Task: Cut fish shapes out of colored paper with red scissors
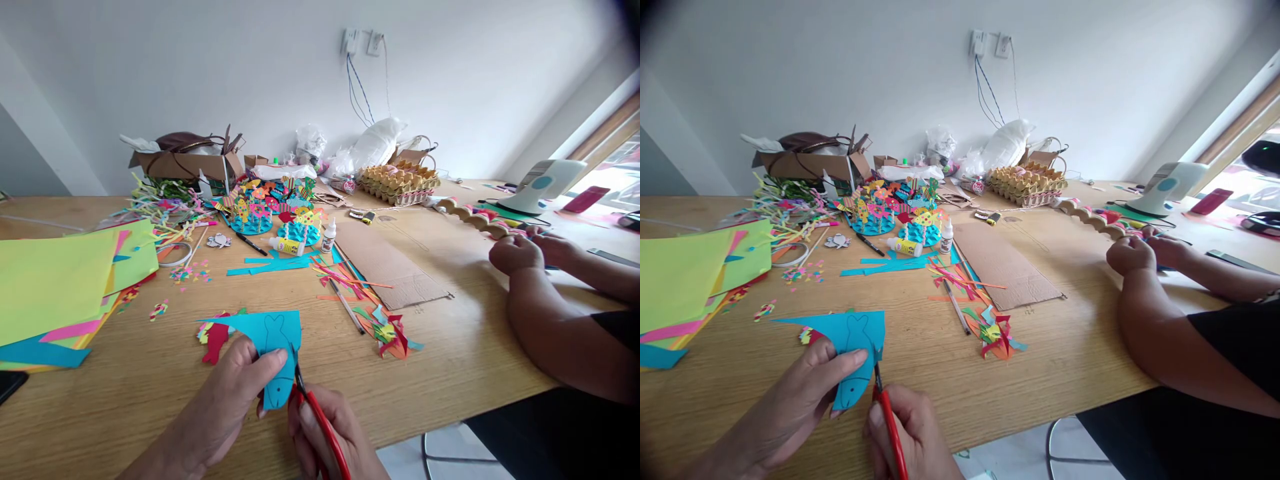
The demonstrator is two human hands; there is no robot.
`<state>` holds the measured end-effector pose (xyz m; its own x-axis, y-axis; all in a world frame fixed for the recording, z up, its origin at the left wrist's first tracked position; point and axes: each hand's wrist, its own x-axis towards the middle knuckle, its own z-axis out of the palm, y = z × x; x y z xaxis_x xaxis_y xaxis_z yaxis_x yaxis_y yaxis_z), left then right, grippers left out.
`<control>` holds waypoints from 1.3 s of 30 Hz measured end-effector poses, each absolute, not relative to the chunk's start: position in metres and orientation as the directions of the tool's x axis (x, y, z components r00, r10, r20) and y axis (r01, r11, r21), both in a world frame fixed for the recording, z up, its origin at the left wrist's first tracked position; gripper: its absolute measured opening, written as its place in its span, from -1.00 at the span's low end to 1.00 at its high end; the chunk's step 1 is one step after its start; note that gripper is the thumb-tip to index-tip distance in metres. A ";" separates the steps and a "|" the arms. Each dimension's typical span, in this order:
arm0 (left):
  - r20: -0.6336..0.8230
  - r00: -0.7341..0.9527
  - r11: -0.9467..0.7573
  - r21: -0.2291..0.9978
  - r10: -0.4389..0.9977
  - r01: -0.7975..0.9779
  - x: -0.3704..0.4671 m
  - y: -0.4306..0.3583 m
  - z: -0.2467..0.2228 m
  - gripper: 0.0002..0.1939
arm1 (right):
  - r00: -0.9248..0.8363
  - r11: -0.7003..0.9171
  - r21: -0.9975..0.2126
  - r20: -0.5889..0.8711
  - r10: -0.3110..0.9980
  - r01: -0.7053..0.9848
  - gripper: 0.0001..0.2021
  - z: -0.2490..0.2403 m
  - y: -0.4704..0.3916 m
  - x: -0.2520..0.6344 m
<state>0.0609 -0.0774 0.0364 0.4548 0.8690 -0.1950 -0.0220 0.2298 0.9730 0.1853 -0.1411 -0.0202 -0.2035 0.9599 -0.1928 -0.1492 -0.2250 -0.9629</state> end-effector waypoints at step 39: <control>-0.225 0.340 0.227 0.973 0.913 0.033 0.056 -0.076 0.026 -0.70 | -0.202 -0.139 -0.988 -0.123 0.972 -0.064 -0.42 -0.021 -0.139 0.188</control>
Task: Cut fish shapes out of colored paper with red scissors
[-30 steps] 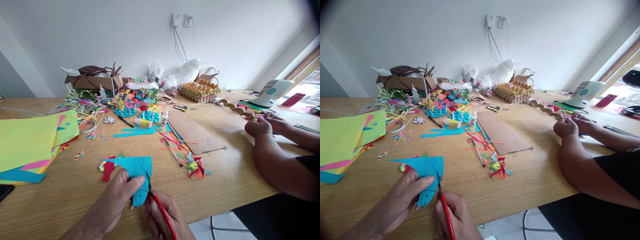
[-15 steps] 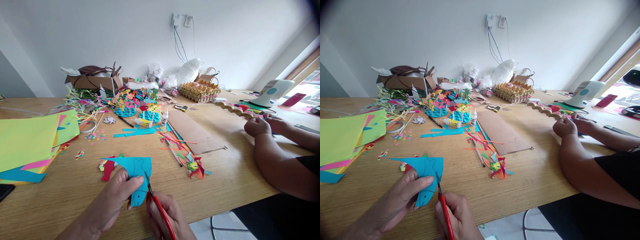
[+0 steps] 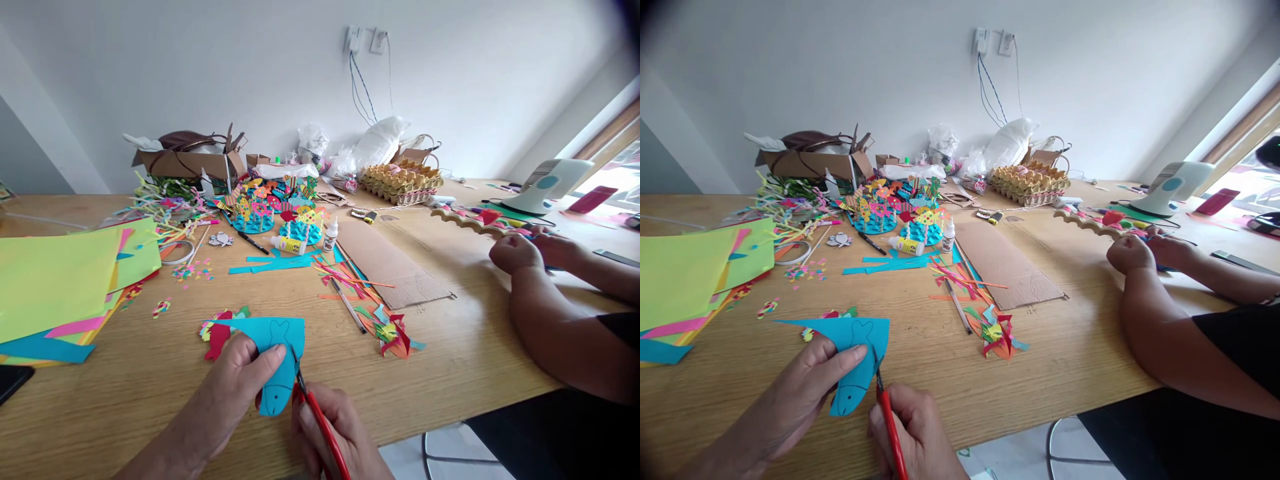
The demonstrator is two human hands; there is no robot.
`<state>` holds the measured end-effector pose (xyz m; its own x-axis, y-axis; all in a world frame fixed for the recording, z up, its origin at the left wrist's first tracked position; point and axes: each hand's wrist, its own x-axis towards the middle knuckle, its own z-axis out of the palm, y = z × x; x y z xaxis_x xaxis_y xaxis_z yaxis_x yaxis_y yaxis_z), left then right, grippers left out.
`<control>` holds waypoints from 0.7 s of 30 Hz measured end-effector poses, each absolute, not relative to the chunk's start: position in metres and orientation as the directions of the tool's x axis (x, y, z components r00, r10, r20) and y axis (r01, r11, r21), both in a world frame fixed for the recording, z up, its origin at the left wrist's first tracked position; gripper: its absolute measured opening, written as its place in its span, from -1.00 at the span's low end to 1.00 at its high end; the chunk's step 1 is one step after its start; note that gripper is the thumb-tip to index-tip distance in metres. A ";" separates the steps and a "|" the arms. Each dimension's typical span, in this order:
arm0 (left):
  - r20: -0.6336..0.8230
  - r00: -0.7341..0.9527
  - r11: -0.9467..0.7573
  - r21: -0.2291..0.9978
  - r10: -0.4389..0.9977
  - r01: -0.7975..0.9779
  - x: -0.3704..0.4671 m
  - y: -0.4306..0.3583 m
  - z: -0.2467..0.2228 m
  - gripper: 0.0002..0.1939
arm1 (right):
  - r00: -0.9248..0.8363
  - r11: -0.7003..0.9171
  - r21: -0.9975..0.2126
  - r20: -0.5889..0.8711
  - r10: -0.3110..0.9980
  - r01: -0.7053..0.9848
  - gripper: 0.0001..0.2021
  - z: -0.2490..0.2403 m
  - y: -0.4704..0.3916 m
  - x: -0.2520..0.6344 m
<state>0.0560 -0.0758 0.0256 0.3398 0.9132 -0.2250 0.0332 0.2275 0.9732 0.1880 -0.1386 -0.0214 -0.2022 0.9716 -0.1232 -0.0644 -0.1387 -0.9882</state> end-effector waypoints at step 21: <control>-0.249 0.408 0.253 0.966 0.878 0.045 0.053 -0.072 0.030 -0.70 | -0.187 -0.163 -0.986 -0.154 0.970 -0.032 -0.42 -0.022 -0.139 0.190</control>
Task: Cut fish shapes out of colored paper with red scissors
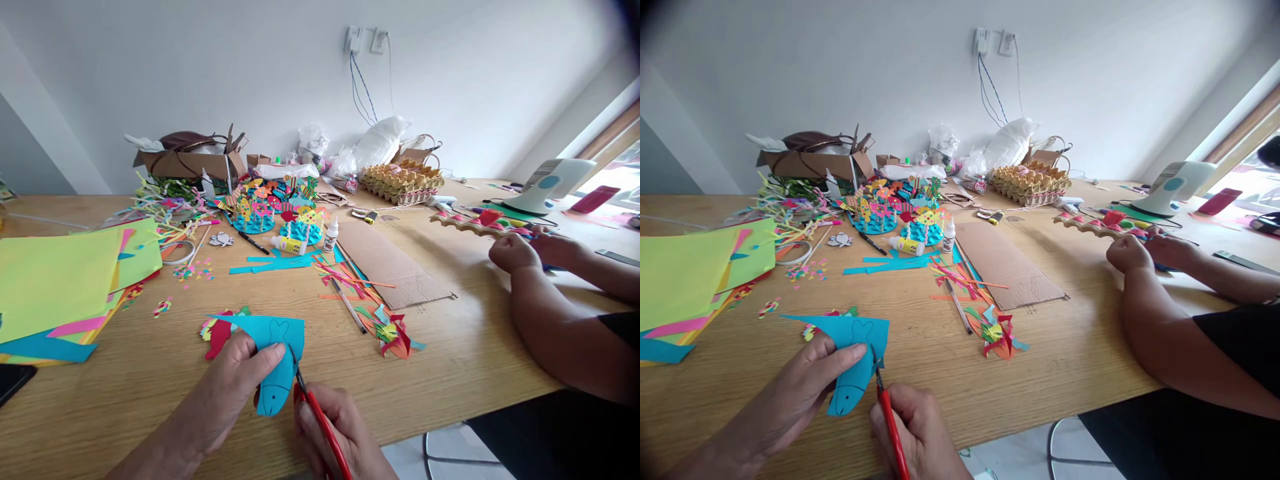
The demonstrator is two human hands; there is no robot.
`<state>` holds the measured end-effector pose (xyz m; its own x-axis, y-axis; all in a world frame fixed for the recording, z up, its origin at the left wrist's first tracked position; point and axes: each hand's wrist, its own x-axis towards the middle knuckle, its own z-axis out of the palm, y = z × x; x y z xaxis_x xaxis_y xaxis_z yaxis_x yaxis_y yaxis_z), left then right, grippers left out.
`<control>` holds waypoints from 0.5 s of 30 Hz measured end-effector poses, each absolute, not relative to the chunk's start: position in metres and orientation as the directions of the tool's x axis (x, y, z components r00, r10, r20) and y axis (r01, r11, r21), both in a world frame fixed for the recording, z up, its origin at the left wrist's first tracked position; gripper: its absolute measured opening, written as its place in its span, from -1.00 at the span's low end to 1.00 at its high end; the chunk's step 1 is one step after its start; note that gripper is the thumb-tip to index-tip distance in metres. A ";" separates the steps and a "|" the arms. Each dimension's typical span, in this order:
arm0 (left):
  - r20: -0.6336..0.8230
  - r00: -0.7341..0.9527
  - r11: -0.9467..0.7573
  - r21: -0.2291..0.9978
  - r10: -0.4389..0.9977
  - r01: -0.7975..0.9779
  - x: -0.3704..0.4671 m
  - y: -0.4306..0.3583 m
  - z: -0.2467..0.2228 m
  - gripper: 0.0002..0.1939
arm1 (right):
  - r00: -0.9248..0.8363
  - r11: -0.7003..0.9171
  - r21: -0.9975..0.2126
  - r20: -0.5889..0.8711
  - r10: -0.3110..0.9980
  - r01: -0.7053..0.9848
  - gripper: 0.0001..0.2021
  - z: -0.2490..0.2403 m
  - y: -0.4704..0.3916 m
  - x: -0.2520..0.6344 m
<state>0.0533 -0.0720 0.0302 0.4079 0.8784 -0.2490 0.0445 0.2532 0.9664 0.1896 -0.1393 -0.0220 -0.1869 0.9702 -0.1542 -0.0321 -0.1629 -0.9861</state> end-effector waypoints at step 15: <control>-0.303 0.510 0.319 0.946 0.805 0.058 0.048 -0.070 0.038 -0.69 | -0.219 -0.093 -0.995 -0.101 0.971 0.045 -0.44 -0.021 -0.138 0.193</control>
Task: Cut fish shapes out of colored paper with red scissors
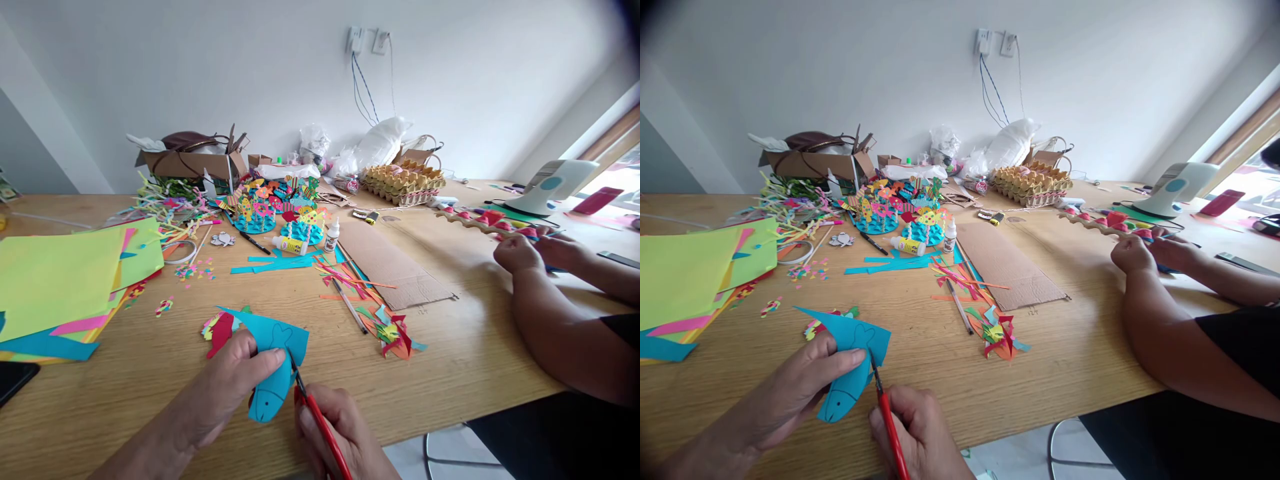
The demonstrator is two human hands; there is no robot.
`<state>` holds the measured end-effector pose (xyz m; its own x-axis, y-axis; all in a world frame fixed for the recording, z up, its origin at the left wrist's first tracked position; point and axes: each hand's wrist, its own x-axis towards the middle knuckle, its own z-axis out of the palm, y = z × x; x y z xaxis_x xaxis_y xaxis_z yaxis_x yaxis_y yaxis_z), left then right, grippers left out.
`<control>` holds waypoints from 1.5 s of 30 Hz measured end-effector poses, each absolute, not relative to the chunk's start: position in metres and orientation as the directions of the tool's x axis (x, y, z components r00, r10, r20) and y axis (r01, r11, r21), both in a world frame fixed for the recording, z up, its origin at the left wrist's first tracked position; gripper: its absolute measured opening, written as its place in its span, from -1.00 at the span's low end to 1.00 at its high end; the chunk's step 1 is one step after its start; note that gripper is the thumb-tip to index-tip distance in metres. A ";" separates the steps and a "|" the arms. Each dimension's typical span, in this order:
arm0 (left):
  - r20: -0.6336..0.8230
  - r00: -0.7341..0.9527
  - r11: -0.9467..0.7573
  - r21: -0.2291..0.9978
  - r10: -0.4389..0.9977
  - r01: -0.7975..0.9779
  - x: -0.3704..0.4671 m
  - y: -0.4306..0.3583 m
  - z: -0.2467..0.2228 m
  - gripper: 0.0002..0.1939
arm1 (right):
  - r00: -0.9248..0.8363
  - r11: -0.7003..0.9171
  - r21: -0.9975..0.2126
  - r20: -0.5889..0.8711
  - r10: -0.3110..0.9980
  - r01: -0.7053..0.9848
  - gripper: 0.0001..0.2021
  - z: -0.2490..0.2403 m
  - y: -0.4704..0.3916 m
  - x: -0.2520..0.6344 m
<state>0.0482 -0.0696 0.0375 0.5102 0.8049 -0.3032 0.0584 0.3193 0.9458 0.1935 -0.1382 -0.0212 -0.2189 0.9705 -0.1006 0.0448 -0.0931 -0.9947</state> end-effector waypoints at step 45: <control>-0.315 0.531 0.305 0.946 0.787 0.109 0.046 -0.068 0.034 -0.70 | -0.230 0.016 -0.988 -0.021 0.973 0.155 -0.46 -0.021 -0.136 0.195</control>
